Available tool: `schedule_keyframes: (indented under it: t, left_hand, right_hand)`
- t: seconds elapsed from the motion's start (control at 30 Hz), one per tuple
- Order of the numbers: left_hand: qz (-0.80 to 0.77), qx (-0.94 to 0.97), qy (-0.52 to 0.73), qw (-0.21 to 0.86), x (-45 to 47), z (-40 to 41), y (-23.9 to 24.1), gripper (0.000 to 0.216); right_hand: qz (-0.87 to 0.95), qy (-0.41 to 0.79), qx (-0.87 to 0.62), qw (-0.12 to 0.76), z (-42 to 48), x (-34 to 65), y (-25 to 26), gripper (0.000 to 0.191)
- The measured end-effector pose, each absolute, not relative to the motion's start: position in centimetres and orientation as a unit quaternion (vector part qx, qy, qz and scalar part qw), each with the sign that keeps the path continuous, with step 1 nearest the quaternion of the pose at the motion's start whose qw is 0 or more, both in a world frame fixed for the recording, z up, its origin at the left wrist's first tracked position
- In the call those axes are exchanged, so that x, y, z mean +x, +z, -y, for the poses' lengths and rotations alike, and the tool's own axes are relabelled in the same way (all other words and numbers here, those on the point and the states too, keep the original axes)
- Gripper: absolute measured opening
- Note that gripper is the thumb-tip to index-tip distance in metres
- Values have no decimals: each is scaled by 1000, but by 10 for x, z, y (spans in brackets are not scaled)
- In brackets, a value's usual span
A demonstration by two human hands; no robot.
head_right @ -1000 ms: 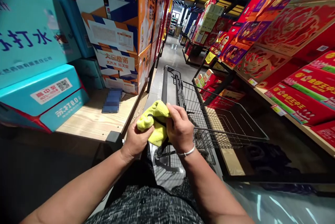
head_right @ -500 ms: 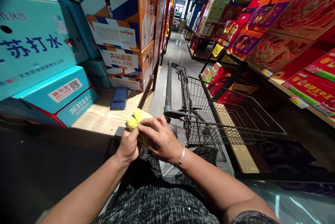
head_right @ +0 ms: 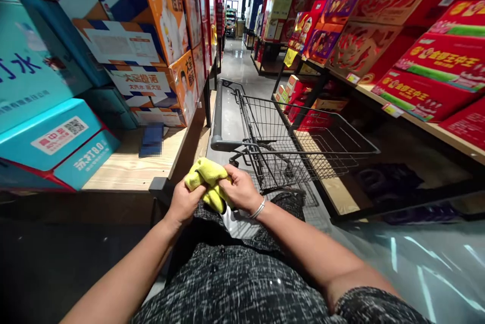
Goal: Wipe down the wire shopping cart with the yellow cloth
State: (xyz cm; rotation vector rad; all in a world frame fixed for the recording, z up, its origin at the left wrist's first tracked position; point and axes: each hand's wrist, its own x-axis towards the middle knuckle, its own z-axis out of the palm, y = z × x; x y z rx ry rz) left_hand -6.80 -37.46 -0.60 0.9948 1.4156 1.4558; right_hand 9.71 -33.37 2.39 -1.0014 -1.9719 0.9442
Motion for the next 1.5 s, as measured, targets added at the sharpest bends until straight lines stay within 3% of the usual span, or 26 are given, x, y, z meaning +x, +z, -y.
schedule_keyframes:
  t: [0.17,0.27,0.37,0.47,0.6,0.7,0.83,1.0,1.13,1.27,1.37,1.5]
  left_hand:
    - [-462,238,623,585,-35,371,-11,30]
    - [-373,201,608,671,-26,374,-2,30]
    - [-333,209,608,690,-26,373,3,35]
    - [-368,237,608,662,-26,369,-2,45]
    - [-433,374,547,611,-21,365,-13,49]
    - [-427,469,500,590,-17,364,-13,47]
    - [-391,430,526,621,-14,362,-8,50]
    - [-441,465,524,562,-30,354,3,50]
    - [-521,548,518,400,-54,342,24,46]
    - [-488,540,635,260,-66,323,51,41]
    - [-419,515,692,283,-62,303,69,46]
    - [-375,509,642,434,-59,276,77,70]
  right_hand:
    - [854,43,-385,348,337,107,2,36]
    - [874,-43,-374,307,343,114,-10,43]
    - [888,-74,-359,276,361,119,-20,51]
    - [895,-39,-350,275,378,125,-18,62]
    - [864,96,-384,312,366,148,7,74]
    - [871,234,-339,269,340,168,24,87]
    - [849,380,-275,244,323,174,21,101]
    - [861,299,-265,315,322,159,10,89]
    - [871,186,-264,371,303,156,26,58]
    - [850,30,-311,424,273,153,49,38]
    - [871,0,-244,427,256,138,51,30]
    - [890,-90,-204,397,244,115,32,21]
